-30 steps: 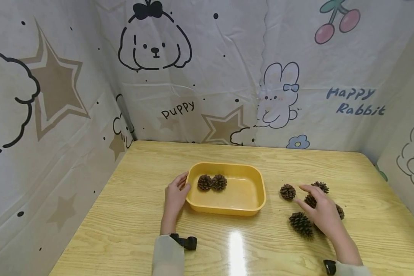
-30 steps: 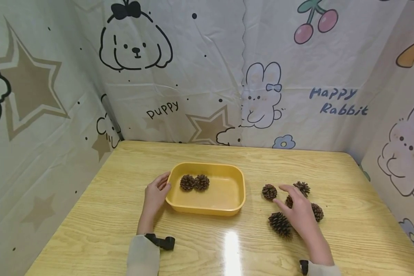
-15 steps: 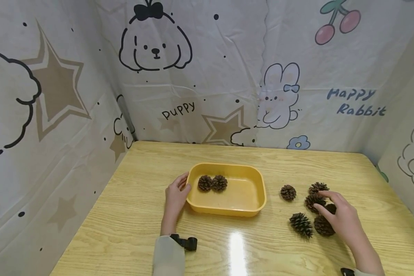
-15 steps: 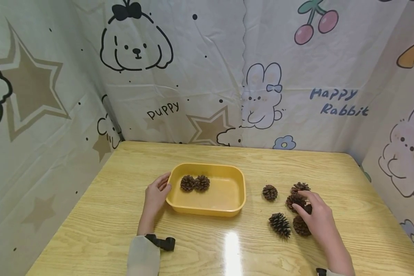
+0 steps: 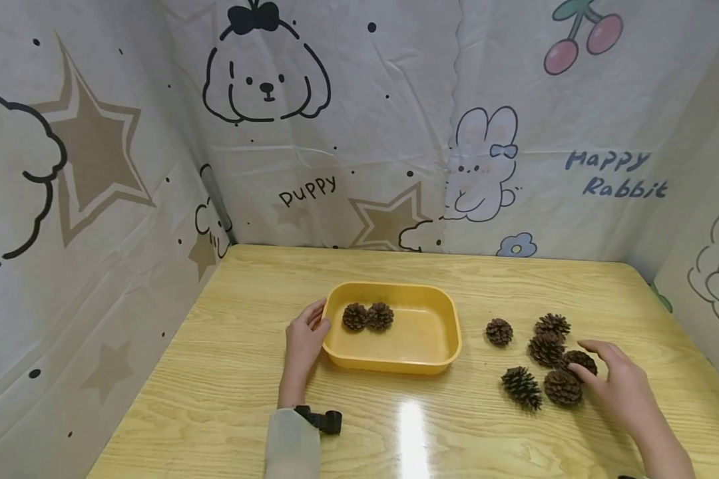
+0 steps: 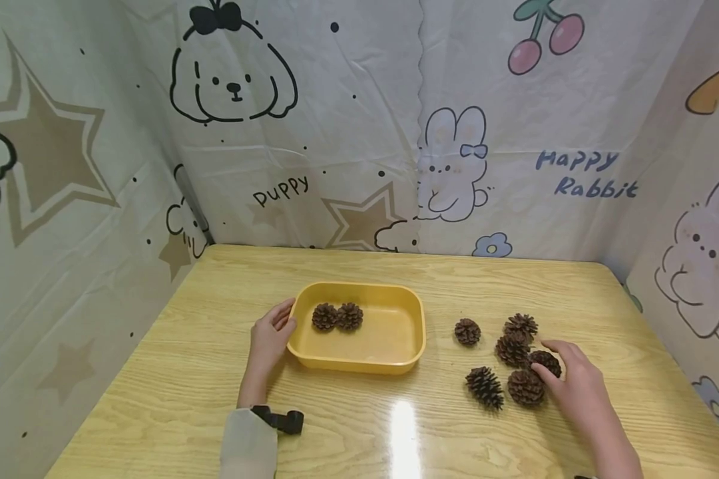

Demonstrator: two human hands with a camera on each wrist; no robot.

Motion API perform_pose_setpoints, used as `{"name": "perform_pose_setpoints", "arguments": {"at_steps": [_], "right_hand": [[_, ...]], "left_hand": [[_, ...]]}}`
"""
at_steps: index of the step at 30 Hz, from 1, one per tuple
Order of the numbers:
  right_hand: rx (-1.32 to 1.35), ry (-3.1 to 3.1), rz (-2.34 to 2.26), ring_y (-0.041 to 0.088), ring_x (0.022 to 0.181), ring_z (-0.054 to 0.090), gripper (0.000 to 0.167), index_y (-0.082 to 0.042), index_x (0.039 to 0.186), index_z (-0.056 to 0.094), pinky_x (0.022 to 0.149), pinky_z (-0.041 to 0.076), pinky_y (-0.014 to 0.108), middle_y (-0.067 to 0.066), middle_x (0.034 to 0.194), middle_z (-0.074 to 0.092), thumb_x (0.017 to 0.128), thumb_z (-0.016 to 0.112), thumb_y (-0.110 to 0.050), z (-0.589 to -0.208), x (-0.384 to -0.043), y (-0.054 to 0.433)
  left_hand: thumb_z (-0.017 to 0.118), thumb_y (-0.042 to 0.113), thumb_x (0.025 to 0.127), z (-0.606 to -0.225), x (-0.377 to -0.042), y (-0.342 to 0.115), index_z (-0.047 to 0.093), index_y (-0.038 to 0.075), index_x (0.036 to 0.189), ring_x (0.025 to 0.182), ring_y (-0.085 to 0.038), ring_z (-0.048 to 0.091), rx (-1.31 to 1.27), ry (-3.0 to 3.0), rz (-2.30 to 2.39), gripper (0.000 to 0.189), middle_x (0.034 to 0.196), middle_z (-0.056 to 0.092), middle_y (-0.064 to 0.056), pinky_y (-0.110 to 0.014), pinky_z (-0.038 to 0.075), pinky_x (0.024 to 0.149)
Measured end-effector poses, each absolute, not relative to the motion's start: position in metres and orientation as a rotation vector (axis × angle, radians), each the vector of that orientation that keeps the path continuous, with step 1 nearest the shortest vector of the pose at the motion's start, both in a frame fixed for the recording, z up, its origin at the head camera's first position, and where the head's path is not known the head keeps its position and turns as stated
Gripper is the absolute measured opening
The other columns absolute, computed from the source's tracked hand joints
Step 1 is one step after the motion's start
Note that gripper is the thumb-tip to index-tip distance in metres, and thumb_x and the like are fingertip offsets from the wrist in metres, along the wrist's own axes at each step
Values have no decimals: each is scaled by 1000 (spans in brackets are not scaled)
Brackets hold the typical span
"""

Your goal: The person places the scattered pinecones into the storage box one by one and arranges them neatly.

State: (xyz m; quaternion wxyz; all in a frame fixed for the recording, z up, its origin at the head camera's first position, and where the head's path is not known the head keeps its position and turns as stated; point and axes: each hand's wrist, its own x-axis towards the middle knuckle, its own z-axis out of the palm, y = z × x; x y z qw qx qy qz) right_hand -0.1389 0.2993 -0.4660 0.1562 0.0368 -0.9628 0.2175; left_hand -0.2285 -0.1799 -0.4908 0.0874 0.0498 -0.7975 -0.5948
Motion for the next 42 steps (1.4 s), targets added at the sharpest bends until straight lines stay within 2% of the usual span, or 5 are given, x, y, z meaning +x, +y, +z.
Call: {"name": "perform_pose_setpoints", "arguments": {"at_steps": [26, 34, 42], "right_hand": [[203, -2726, 521, 52, 92, 60, 42, 9, 110, 61, 70, 53, 65, 33, 106, 62, 74, 79, -1, -472, -141, 311], [170, -2659, 514, 54, 91, 59, 39, 10, 111, 61, 69, 52, 66, 35, 105, 61, 79, 77, -5, -472, -140, 310], [109, -2696, 551, 53, 97, 56, 37, 10, 115, 59, 71, 50, 67, 35, 110, 58, 86, 72, -9, -467, -138, 306]], "left_hand": [[59, 5, 91, -489, -229, -180, 60, 6, 134, 127, -30, 59, 139, -2371, -1770, 43, 135, 61, -18, -36, 52, 108], [60, 4, 91, -490, -229, -179, 60, 6, 133, 125, -30, 60, 150, -2370, -1762, 42, 133, 62, -18, -35, 53, 107], [61, 4, 91, -490, -228, -179, 61, 6, 133, 125, -29, 60, 149, -2371, -1757, 42, 133, 63, -17, -34, 53, 107]]}}
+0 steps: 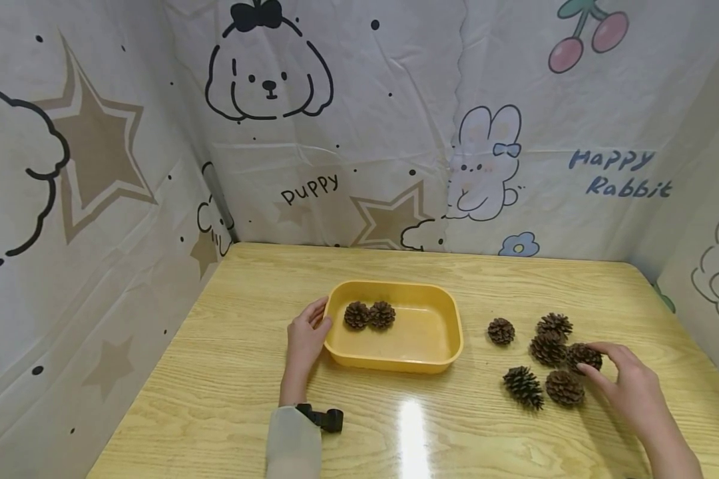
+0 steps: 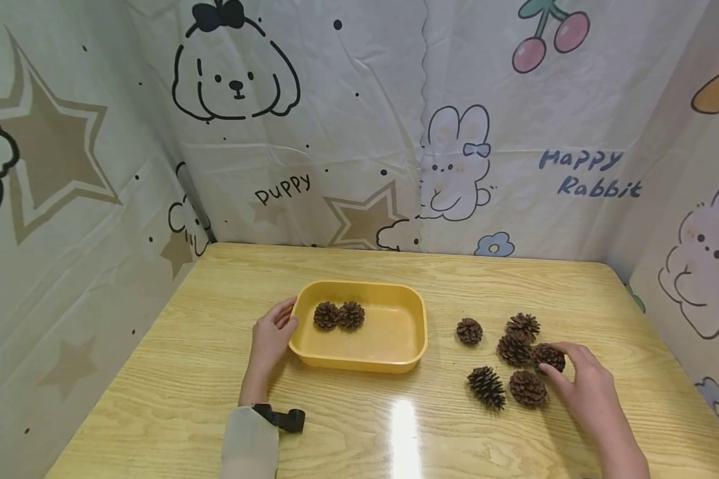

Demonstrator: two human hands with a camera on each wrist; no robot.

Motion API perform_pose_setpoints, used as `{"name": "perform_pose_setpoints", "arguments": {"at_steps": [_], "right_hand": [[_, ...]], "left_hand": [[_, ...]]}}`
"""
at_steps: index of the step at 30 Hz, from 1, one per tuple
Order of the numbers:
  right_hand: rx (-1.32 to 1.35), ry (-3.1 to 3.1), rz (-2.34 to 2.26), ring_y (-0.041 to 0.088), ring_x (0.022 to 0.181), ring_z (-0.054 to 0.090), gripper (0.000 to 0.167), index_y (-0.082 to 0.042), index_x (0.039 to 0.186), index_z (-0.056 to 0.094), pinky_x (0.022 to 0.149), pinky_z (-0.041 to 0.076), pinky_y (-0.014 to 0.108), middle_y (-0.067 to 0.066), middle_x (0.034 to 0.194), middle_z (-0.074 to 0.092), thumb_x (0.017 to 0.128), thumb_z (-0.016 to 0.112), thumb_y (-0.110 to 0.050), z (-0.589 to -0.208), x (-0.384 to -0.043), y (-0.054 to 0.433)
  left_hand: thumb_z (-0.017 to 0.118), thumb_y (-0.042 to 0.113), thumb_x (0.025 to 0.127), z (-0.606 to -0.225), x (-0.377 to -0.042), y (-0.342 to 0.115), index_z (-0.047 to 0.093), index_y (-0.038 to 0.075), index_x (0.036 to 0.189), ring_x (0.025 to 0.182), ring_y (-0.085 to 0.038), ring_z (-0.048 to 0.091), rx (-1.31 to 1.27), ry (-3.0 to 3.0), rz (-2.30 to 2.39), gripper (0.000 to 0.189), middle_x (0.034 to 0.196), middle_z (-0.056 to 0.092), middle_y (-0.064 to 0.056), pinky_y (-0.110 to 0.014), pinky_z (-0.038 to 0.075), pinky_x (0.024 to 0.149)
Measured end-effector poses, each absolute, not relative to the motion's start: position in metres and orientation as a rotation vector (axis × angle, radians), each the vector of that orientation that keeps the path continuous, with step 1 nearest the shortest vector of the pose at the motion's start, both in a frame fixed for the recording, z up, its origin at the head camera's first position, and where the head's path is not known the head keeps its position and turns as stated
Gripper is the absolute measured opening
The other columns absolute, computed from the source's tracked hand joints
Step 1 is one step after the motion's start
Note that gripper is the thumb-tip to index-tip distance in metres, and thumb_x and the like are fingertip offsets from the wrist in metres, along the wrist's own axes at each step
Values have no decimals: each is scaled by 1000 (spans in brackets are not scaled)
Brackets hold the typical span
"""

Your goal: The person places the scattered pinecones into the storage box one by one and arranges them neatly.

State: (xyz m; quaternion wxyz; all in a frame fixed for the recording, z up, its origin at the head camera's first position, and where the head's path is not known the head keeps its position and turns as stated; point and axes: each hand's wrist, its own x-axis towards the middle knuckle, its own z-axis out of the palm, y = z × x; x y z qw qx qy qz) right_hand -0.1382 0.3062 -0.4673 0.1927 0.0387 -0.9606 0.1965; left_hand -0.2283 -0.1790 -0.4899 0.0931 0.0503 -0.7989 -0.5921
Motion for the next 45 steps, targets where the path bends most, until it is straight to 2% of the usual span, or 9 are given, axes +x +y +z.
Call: {"name": "perform_pose_setpoints", "arguments": {"at_steps": [13, 17, 18, 21, 24, 31, 33, 38, 45], "right_hand": [[108, -2636, 573, 51, 96, 56, 39, 7, 116, 60, 70, 50, 68, 33, 111, 59, 84, 74, -7, -465, -132, 302], [153, -2548, 556, 45, 91, 57, 40, 5, 114, 63, 62, 53, 53, 29, 107, 62, 78, 78, -5, -464, -133, 300], [168, -2522, 551, 40, 91, 58, 41, 5, 113, 64, 61, 54, 45, 28, 106, 64, 77, 79, -5, -464, -133, 299], [212, -2457, 559, 1, 94, 58, 43, 3, 111, 66, 57, 50, 14, 25, 103, 66, 72, 82, -5, -464, -135, 298], [232, -2426, 587, -27, 100, 33, 44, 3, 111, 66, 63, 38, -4, 24, 103, 66, 70, 83, -5, -464, -135, 296], [226, -2450, 612, -19, 98, 45, 44, 1, 113, 65, 67, 37, -3, 22, 107, 65, 73, 82, -6, -460, -135, 288], [235, -2443, 629, -30, 103, 27, 45, 1, 114, 65, 69, 36, -5, 22, 107, 65, 73, 82, -5, -460, -135, 286], [262, -2426, 661, -33, 109, 24, 47, 2, 116, 65, 77, 31, -10, 23, 109, 65, 73, 82, -5, -458, -138, 279], [254, -2457, 705, -21, 108, 42, 46, -1, 119, 65, 83, 27, -12, 21, 114, 65, 76, 81, -8, -458, -143, 268]], "left_hand": [[60, 5, 91, -488, -227, -180, 60, 6, 134, 126, -29, 59, 149, -2372, -1769, 43, 134, 62, -17, -34, 52, 107], [60, 5, 92, -488, -227, -180, 59, 6, 135, 127, -29, 59, 145, -2379, -1763, 43, 135, 62, -17, -34, 52, 107], [60, 5, 92, -488, -227, -180, 59, 6, 135, 127, -29, 59, 143, -2380, -1762, 43, 135, 61, -17, -35, 52, 108], [60, 5, 92, -488, -227, -180, 59, 7, 135, 127, -29, 59, 142, -2378, -1770, 43, 136, 61, -17, -34, 52, 108], [60, 5, 92, -488, -227, -180, 59, 7, 135, 127, -29, 59, 144, -2379, -1769, 44, 135, 61, -17, -34, 52, 108], [60, 5, 91, -488, -227, -180, 59, 6, 135, 127, -30, 59, 136, -2376, -1767, 44, 135, 61, -18, -35, 52, 108], [60, 6, 92, -488, -227, -180, 59, 7, 135, 128, -29, 59, 142, -2373, -1776, 44, 135, 61, -17, -35, 52, 108], [60, 6, 92, -488, -228, -180, 58, 7, 136, 128, -29, 58, 134, -2363, -1791, 44, 136, 61, -17, -35, 51, 109], [60, 5, 91, -488, -227, -180, 59, 6, 135, 128, -29, 59, 136, -2364, -1790, 44, 135, 61, -17, -35, 51, 109]]}}
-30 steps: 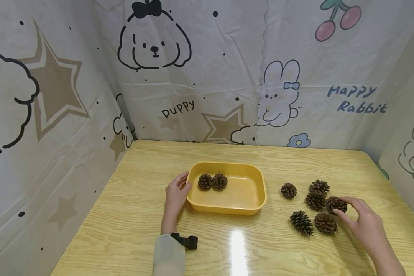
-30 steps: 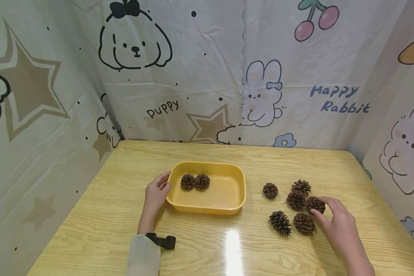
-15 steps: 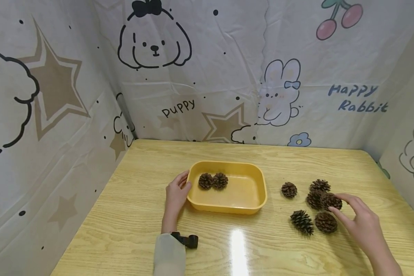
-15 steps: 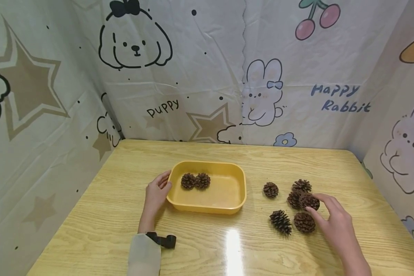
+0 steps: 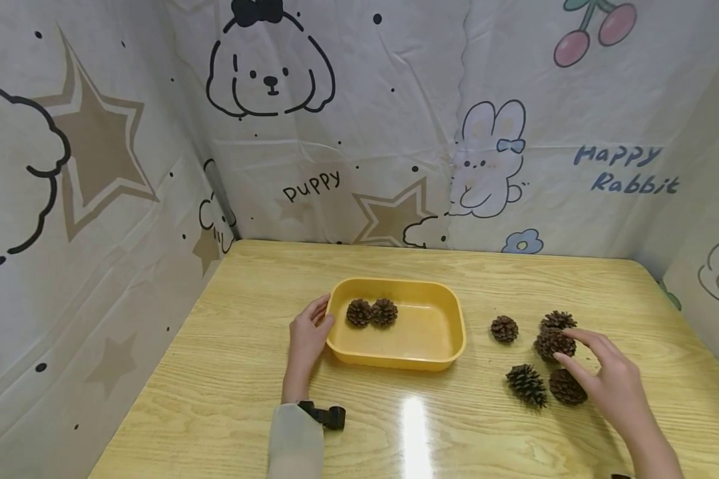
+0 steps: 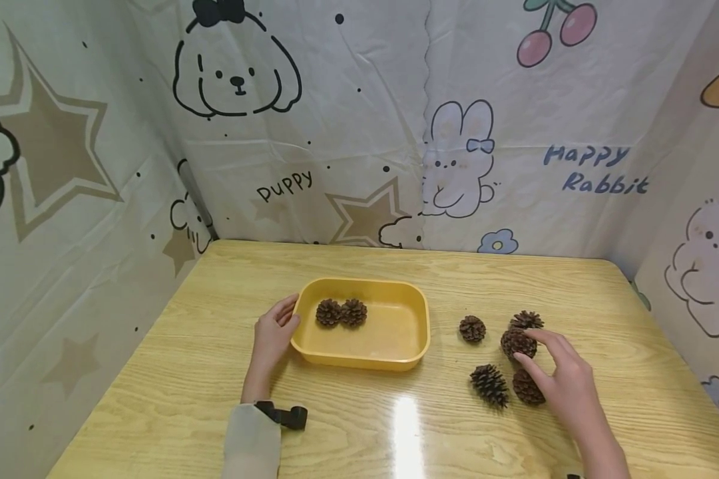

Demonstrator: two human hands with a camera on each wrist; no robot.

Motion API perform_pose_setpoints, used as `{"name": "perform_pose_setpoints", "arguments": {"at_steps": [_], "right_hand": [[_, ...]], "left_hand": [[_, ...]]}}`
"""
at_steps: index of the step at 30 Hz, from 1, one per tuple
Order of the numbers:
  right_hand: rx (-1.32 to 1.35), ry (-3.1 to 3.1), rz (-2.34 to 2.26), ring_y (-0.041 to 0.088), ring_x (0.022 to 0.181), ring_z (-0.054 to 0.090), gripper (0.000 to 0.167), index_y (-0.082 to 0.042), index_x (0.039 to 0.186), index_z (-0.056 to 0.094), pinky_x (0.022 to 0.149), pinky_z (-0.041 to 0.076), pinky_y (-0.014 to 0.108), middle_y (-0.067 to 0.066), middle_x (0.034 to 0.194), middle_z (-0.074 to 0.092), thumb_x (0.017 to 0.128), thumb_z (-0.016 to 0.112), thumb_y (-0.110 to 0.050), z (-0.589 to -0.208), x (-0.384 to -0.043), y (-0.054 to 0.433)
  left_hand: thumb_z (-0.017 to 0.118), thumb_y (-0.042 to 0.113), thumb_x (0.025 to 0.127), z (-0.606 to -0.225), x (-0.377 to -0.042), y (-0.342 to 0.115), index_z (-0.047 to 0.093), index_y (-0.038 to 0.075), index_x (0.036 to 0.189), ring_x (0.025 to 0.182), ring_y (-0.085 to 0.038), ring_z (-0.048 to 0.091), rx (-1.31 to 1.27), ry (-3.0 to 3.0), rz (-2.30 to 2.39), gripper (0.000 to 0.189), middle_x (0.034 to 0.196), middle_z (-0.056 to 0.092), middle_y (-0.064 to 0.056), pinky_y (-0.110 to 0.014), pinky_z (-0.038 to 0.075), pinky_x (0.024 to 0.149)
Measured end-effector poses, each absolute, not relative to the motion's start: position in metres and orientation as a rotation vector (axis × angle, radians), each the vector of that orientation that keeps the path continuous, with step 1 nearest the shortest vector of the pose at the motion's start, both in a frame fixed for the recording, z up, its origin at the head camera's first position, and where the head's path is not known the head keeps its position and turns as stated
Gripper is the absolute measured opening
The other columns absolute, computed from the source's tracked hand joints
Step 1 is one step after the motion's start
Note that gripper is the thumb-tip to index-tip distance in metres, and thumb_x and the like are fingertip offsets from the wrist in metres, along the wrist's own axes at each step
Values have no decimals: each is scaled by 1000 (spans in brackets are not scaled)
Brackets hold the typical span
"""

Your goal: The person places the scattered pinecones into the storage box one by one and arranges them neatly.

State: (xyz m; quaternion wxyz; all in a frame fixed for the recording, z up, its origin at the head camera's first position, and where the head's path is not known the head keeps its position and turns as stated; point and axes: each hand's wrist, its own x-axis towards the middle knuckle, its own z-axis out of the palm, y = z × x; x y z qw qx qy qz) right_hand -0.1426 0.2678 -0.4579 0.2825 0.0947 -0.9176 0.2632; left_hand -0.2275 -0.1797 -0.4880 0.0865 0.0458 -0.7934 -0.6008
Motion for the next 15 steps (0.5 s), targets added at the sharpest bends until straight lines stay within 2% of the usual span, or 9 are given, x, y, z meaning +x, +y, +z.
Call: {"name": "perform_pose_setpoints", "arguments": {"at_steps": [1, 2, 5, 15], "right_hand": [[261, -2454, 709, -22, 108, 41, 46, -1, 119, 65, 84, 25, -12, 22, 114, 65, 76, 81, -8, -458, -143, 266], [271, -2447, 715, -28, 109, 33, 46, -1, 119, 65, 85, 24, -13, 22, 114, 66, 75, 81, -7, -458, -143, 265], [292, -2433, 733, -32, 111, 27, 48, -1, 119, 65, 84, 26, -12, 21, 113, 66, 74, 81, -5, -458, -145, 259], [341, -2375, 850, -30, 113, 33, 51, -3, 123, 65, 90, 28, -12, 19, 115, 64, 74, 79, 2, -456, -153, 236]], "left_hand": [[60, 5, 91, -488, -227, -180, 59, 6, 135, 128, -29, 59, 135, -2364, -1791, 44, 135, 61, -17, -35, 51, 109], [60, 5, 91, -488, -228, -180, 59, 6, 135, 128, -29, 59, 134, -2365, -1790, 44, 135, 61, -17, -35, 51, 109], [60, 5, 92, -488, -227, -180, 58, 6, 136, 128, -29, 58, 137, -2367, -1792, 44, 136, 61, -17, -35, 51, 109], [60, 5, 91, -488, -227, -179, 59, 7, 135, 128, -28, 59, 150, -2365, -1789, 44, 135, 61, -16, -35, 51, 109]]}}
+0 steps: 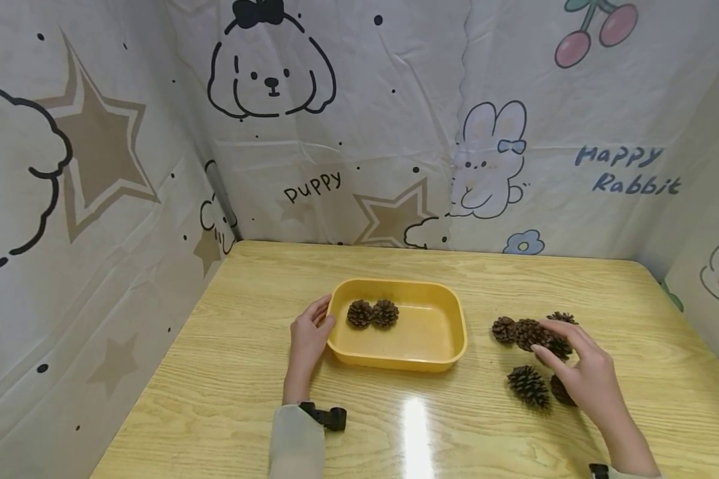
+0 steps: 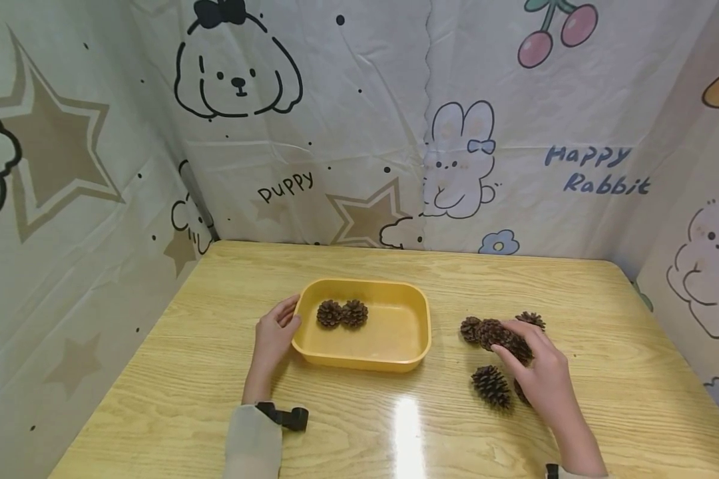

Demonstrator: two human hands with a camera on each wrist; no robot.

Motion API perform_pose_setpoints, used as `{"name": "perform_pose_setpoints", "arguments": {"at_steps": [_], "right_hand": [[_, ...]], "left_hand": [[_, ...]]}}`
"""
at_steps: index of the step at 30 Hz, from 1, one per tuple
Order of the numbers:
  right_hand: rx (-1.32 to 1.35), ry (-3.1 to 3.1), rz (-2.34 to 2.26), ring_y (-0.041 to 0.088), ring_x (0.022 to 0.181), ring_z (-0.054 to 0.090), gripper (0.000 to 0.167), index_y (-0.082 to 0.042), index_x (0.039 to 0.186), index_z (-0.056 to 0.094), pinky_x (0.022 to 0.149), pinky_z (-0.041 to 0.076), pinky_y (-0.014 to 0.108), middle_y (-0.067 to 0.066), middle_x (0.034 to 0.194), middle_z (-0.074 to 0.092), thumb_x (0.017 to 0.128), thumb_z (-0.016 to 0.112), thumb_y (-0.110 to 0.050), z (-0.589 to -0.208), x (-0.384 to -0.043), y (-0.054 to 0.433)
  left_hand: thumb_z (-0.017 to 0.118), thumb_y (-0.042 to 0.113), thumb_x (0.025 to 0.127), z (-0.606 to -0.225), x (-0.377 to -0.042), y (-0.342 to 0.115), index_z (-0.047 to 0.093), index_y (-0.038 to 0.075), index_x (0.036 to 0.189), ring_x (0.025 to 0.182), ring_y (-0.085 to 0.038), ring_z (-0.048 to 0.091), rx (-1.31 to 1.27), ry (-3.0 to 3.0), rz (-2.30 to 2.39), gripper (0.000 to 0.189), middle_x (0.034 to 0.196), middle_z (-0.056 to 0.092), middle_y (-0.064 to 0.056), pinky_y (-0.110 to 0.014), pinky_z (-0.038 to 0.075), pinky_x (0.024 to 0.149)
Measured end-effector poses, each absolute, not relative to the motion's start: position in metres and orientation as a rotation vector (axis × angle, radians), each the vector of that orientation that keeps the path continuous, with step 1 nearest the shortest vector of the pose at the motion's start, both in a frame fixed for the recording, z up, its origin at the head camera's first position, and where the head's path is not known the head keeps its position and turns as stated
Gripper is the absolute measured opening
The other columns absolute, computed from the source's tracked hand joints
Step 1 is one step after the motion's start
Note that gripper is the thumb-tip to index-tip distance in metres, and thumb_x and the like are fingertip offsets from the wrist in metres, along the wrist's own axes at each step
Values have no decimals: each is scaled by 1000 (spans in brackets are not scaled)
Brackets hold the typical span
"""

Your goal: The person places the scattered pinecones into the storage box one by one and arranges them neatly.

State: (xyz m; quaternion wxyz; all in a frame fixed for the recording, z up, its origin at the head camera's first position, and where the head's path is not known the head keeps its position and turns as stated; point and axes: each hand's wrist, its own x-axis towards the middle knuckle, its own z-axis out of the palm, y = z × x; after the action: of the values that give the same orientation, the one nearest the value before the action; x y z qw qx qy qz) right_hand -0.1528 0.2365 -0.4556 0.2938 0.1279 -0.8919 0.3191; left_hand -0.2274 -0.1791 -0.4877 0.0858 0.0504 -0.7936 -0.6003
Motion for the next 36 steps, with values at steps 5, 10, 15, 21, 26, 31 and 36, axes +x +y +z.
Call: {"name": "perform_pose_setpoints", "arguments": {"at_steps": [5, 10, 15, 21, 26, 31, 36], "right_hand": [[324, -2387, 887, -29, 111, 35, 52, -6, 124, 65, 90, 30, -10, 14, 114, 64, 75, 79, 1, -456, -158, 223], [326, -2404, 942, -28, 113, 35, 50, -8, 126, 64, 93, 28, -11, 14, 117, 64, 78, 78, -3, -456, -163, 209], [385, -2354, 1000, -25, 116, 39, 52, -10, 126, 65, 98, 30, -10, 16, 119, 65, 77, 78, 1, -457, -170, 195], [425, -2330, 1050, -22, 115, 43, 50, -11, 126, 65, 97, 35, -7, 14, 120, 66, 79, 77, -1, -459, -179, 173], [486, -2313, 1119, -20, 117, 43, 47, -3, 125, 64, 101, 34, -6, 15, 121, 66, 79, 76, 1, -460, -189, 155], [501, -2301, 1164, -19, 117, 45, 46, 1, 121, 65, 103, 35, -5, 17, 121, 66, 77, 77, 2, -460, -199, 143], [505, -2330, 1146, 1, 115, 57, 45, 0, 121, 65, 101, 36, -5, 16, 120, 67, 78, 77, -1, -460, -207, 134]], "left_hand": [[60, 4, 91, -488, -227, -178, 59, 5, 134, 127, -29, 59, 146, -2366, -1777, 43, 134, 62, -18, -36, 51, 109], [60, 4, 91, -488, -227, -178, 59, 6, 135, 127, -29, 59, 153, -2364, -1776, 43, 135, 62, -17, -36, 51, 109], [60, 4, 91, -489, -228, -178, 59, 6, 135, 127, -28, 59, 142, -2364, -1771, 43, 135, 62, -16, -36, 51, 109], [61, 4, 91, -489, -227, -179, 60, 6, 134, 126, -28, 60, 149, -2364, -1768, 43, 134, 63, -16, -36, 52, 108], [61, 3, 91, -489, -227, -179, 60, 6, 134, 125, -29, 60, 151, -2361, -1766, 43, 133, 63, -17, -35, 53, 108], [61, 3, 91, -490, -227, -179, 60, 6, 134, 125, -28, 60, 154, -2357, -1767, 43, 133, 63, -16, -34, 52, 107], [60, 4, 91, -489, -228, -179, 60, 7, 134, 126, -28, 60, 149, -2361, -1767, 43, 134, 62, -16, -35, 52, 108]]}}
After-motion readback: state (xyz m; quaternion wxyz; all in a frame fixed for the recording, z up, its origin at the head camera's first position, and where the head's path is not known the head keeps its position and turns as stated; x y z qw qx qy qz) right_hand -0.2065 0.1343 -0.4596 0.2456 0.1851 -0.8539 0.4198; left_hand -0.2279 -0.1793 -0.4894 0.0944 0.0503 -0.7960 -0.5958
